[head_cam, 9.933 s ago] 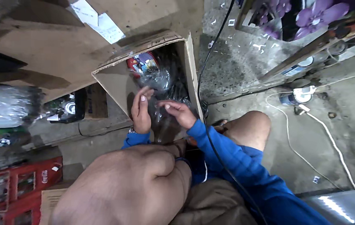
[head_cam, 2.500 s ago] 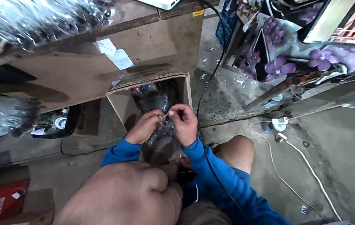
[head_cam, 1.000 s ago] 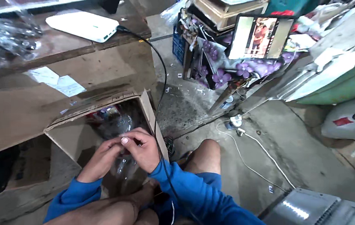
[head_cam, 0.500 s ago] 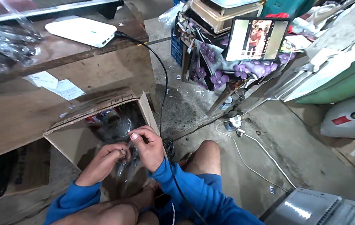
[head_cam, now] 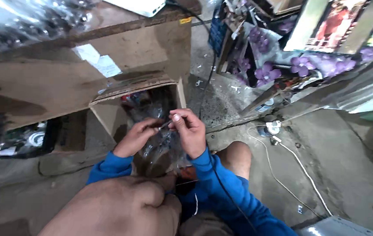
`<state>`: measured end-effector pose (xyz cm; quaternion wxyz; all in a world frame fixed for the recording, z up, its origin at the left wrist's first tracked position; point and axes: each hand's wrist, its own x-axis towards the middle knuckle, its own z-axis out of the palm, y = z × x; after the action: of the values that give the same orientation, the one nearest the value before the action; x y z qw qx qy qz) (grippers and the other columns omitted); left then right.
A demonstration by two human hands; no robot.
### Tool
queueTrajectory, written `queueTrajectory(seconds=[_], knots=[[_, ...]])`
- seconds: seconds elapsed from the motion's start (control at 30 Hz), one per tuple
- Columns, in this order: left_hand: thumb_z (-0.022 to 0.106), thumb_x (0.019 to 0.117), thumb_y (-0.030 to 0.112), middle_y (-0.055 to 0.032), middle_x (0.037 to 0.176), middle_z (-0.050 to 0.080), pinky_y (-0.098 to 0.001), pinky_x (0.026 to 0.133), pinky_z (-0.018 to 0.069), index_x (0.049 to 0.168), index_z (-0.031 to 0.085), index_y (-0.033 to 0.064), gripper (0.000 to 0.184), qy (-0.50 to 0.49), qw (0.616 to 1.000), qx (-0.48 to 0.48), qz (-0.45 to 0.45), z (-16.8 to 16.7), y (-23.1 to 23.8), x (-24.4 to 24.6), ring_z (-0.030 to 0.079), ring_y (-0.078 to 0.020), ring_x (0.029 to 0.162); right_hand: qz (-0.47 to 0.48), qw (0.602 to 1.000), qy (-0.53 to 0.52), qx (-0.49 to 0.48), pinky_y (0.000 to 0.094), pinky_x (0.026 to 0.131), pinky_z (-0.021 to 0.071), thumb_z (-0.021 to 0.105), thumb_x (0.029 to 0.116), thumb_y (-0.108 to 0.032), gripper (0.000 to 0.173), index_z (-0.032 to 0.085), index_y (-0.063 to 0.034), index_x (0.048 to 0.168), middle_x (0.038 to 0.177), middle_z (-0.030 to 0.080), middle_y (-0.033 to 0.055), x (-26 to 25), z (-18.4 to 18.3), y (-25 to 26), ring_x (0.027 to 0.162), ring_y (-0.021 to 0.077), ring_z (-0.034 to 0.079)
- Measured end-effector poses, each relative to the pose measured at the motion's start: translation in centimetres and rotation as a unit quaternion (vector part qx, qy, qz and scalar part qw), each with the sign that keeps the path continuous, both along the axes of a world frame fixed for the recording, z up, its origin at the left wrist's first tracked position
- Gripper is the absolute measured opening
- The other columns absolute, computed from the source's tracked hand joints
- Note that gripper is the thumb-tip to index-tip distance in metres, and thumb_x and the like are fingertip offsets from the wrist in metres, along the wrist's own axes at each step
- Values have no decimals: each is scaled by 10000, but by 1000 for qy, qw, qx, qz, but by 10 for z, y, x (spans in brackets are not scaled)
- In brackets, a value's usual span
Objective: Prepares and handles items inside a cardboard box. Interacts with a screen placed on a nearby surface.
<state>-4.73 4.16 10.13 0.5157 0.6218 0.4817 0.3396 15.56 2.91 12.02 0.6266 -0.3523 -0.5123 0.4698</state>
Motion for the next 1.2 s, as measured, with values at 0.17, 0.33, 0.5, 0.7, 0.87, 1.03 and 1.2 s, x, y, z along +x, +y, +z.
queueTrajectory(seconds=[0.17, 0.33, 0.5, 0.7, 0.87, 1.03, 1.2], knots=[[457, 1056, 17, -167, 1356, 608, -441, 1030, 490, 1371, 573, 10, 336, 108, 981, -14, 163, 80, -22, 33, 610, -245, 1205, 44, 981, -183, 54, 370, 874, 638, 656, 977, -36, 193, 736, -33, 1153, 1189, 699, 91, 19, -44, -8, 1044, 182, 701], [475, 1066, 46, -156, 1355, 609, -420, 1022, 492, 1356, 579, 20, 309, 104, 980, -7, 169, 75, -25, 28, 612, -228, 1193, 138, 857, -494, -46, 429, 1055, 540, 542, 918, 12, 502, 675, -166, 1368, 1481, 582, 70, 53, -98, -60, 1291, 219, 615], [450, 1017, -67, -183, 1258, 648, -411, 989, 528, 1285, 601, -60, 307, 56, 988, -17, 146, 62, -12, 30, 652, -237, 1094, 147, 869, -463, -98, 390, 1071, 538, 611, 948, -42, 455, 657, -154, 1387, 1498, 569, 48, 95, -119, -95, 1298, 173, 610], [512, 987, 143, -104, 1003, 728, -363, 781, 614, 1153, 684, 7, 275, -77, 996, 14, 43, -19, 1, -8, 706, -209, 821, -52, 905, -409, -100, 325, 938, 600, 575, 1001, -97, 280, 753, -130, 1215, 1227, 716, 40, 147, -149, -85, 1056, 112, 701], [593, 1028, 305, -71, 1024, 739, -366, 812, 618, 1195, 714, 103, 289, -111, 987, 5, -119, -29, 1, -26, 717, -196, 861, -184, 884, -396, -168, 334, 869, 608, 596, 1017, -235, 394, 636, -120, 1392, 1295, 654, 111, 196, -133, -39, 984, 158, 698], [557, 1053, 250, -20, 1087, 731, -373, 891, 591, 1263, 684, 139, 269, -102, 972, -16, -209, -15, -3, -31, 703, -169, 958, -315, 839, -433, -100, 517, 1079, 502, 613, 1021, -271, 465, 572, -74, 1441, 1412, 572, 200, 269, -50, 40, 1295, 334, 574], [569, 1047, 272, -12, 1155, 717, -384, 948, 570, 1312, 646, 122, 314, -104, 962, -28, -250, -12, -4, -33, 691, -162, 1031, -446, 756, -476, -50, 557, 1116, 441, 630, 993, -269, 473, 595, -75, 1424, 1416, 567, 216, 339, 5, 117, 1334, 389, 523]])
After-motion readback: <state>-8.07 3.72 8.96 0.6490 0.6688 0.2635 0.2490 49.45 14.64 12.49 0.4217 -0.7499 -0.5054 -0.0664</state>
